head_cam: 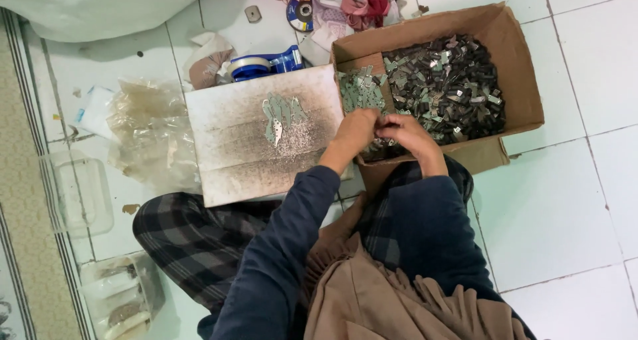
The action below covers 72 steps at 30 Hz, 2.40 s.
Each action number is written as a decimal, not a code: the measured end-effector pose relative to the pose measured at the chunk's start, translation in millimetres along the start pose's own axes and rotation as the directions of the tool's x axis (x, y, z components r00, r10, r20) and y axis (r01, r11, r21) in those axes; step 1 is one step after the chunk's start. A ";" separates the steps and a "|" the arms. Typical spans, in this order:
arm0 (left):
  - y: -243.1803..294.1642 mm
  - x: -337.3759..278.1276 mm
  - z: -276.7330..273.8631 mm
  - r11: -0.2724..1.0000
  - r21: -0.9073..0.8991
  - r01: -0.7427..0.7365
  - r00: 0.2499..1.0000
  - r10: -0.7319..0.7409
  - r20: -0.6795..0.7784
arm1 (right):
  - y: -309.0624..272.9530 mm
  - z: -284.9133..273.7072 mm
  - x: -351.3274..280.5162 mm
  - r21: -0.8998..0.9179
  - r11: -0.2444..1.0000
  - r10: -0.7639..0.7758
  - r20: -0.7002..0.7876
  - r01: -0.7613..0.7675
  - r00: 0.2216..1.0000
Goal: Sorting and arranging small metal components from a box onto a board and into bags.
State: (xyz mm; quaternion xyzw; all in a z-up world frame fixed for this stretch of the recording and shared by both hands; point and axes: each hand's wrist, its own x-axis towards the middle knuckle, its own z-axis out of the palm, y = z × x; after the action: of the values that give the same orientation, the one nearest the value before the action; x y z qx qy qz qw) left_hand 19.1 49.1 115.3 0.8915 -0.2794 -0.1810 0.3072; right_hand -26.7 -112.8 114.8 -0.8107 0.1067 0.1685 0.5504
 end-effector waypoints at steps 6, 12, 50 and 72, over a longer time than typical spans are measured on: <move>16.6 -9.6 -43.4 0.884 -0.461 0.078 0.995 -0.098 -0.019 | 14.1 -3.0 2.8 0.379 0.922 -0.072 -0.029 0.077 0.997; 17.4 -19.7 -41.8 0.811 -0.581 0.074 0.983 -0.159 -0.096 | 11.7 -3.4 2.4 0.504 0.859 -0.094 -0.020 0.092 0.995; -10.2 -51.2 -47.1 0.971 -0.064 0.231 0.879 -0.236 -0.414 | -6.5 22.2 24.4 -0.132 0.985 -0.150 -0.356 0.110 0.922; -32.1 35.9 112.5 0.737 0.640 0.220 0.946 -0.001 -0.324 | 47.3 13.7 30.0 -0.571 0.818 0.024 -0.086 -0.069 0.996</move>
State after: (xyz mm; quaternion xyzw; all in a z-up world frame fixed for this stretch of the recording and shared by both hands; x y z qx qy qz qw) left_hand 3.9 -2.0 5.2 0.9739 -0.2212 0.0513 -0.0048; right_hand -18.1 -117.3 58.0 -0.9416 0.0915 0.1756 0.2722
